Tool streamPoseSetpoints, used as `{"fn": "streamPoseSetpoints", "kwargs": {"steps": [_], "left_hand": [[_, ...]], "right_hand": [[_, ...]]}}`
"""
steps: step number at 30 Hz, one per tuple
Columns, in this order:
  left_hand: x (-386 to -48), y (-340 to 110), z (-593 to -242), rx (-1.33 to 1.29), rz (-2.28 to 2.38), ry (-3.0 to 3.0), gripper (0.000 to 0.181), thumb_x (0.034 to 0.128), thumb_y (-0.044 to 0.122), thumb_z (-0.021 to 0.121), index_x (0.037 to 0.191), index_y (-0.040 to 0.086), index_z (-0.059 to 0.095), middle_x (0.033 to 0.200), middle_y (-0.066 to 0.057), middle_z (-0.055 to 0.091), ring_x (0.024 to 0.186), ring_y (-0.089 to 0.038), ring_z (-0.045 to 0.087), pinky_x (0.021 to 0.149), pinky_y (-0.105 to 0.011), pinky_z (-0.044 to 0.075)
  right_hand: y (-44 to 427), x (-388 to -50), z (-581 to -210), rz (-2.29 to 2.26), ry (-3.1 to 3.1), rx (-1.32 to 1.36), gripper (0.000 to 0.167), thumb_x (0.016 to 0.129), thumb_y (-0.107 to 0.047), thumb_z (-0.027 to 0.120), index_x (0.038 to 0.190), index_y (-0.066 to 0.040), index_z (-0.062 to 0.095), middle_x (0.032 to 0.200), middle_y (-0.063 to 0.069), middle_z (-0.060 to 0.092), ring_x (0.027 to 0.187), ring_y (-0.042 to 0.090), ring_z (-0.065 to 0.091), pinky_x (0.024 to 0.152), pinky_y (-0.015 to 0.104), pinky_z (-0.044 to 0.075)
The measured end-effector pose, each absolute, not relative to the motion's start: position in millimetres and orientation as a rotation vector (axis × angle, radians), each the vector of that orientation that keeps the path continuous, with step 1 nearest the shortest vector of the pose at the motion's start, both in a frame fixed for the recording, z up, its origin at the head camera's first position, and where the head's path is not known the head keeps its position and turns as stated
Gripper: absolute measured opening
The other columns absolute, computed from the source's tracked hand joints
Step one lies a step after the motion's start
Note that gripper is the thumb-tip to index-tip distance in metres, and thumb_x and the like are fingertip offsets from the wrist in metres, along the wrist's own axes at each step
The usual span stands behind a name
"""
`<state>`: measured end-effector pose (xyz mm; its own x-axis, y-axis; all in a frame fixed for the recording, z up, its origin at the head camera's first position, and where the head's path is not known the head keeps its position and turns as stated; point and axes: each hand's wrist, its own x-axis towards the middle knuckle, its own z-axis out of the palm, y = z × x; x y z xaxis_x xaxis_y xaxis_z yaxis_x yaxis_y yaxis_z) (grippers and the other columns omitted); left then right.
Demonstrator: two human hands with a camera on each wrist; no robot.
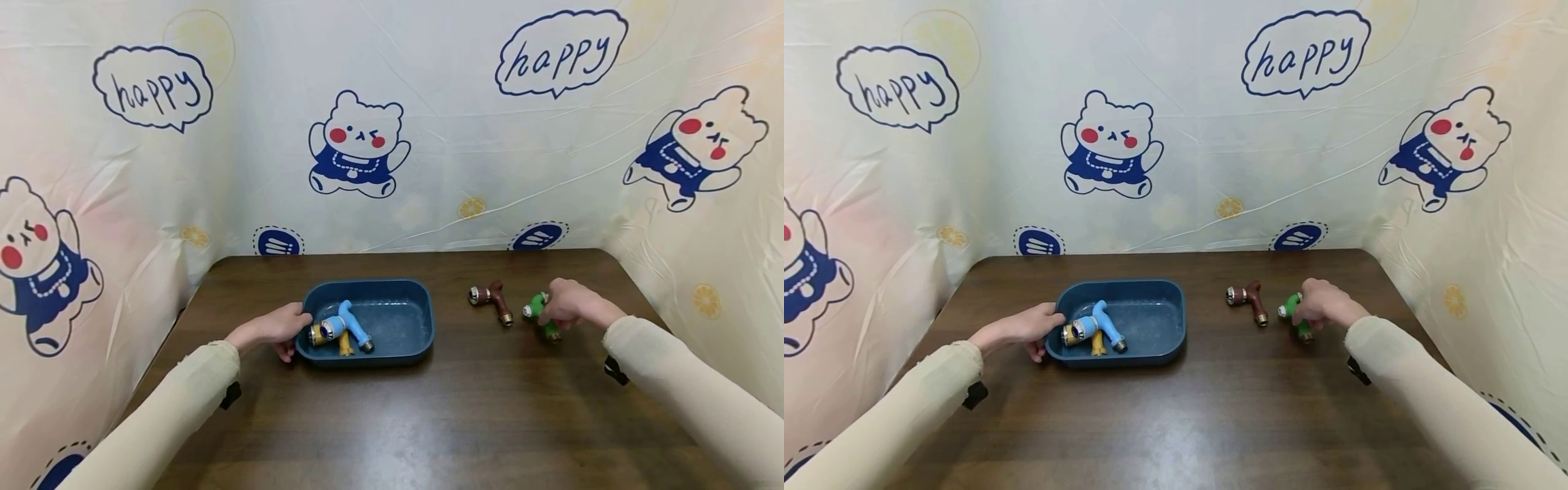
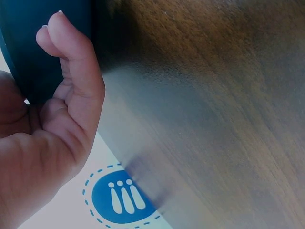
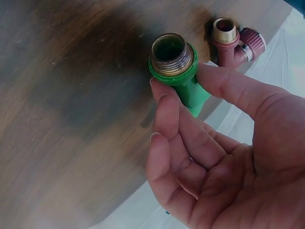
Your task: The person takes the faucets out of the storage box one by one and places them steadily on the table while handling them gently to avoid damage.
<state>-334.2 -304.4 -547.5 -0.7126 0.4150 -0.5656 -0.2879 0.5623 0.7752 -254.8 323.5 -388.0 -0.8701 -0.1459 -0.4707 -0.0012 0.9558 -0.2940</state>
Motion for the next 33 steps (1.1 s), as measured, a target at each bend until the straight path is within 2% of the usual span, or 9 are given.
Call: {"fn": "streamPoseSetpoints", "kwargs": {"steps": [16, 24, 27, 28, 33], "left_hand": [[-333.0, -303.9, -549.0, 0.112, 1.208, 2.030, 0.042, 0.1091, 0.034, 0.052, 0.136, 0.003, 0.043, 0.081, -0.031, 0.066, 0.056, -0.038, 0.066, 0.060, -0.062, 0.062], [-310.8, -289.5, -520.8, 0.181, 1.158, 2.104, 0.037, 0.1107, 0.030, 0.047, 0.135, 0.003, 0.042, 0.080, -0.024, 0.065, 0.056, -0.032, 0.066, 0.058, -0.053, 0.064], [-313.8, -290.6, -522.8, 0.173, 1.164, 2.097, 0.037, 0.1105, 0.030, 0.048, 0.135, 0.002, 0.043, 0.080, -0.026, 0.065, 0.055, -0.034, 0.066, 0.057, -0.055, 0.064], [-326.5, -298.8, -537.7, 0.118, 1.189, 2.071, 0.040, 0.1095, 0.033, 0.051, 0.135, 0.003, 0.044, 0.082, -0.028, 0.066, 0.057, -0.036, 0.067, 0.059, -0.058, 0.063], [-336.6, -305.3, -550.3, 0.112, 1.192, 2.061, 0.042, 0.1085, 0.034, 0.053, 0.135, 0.003, 0.045, 0.084, -0.032, 0.066, 0.058, -0.040, 0.068, 0.061, -0.063, 0.062]], "right_hand": [[332.5, -258.6, -390.5, -0.418, 2.581, -0.043, 0.025, 0.088, -0.022, 0.079, 0.073, -0.005, 0.070, 0.064, 0.005, 0.066, 0.056, 0.013, 0.060, 0.049, 0.025, 0.051], [340.8, -262.8, -392.8, -0.430, 2.590, -0.027, 0.027, 0.089, -0.022, 0.078, 0.069, -0.006, 0.069, 0.062, 0.004, 0.066, 0.054, 0.013, 0.059, 0.050, 0.026, 0.052], [344.3, -263.8, -395.3, -0.432, 2.605, -0.022, 0.027, 0.088, -0.023, 0.079, 0.069, -0.007, 0.069, 0.061, 0.003, 0.066, 0.055, 0.013, 0.061, 0.050, 0.026, 0.053], [345.0, -263.8, -395.7, -0.433, 2.609, -0.021, 0.027, 0.087, -0.023, 0.079, 0.068, -0.007, 0.069, 0.061, 0.003, 0.066, 0.055, 0.013, 0.062, 0.049, 0.026, 0.054], [347.5, -264.0, -396.9, -0.441, 2.626, -0.013, 0.028, 0.086, -0.023, 0.078, 0.066, -0.008, 0.068, 0.059, 0.003, 0.065, 0.054, 0.013, 0.061, 0.048, 0.025, 0.052]]}}
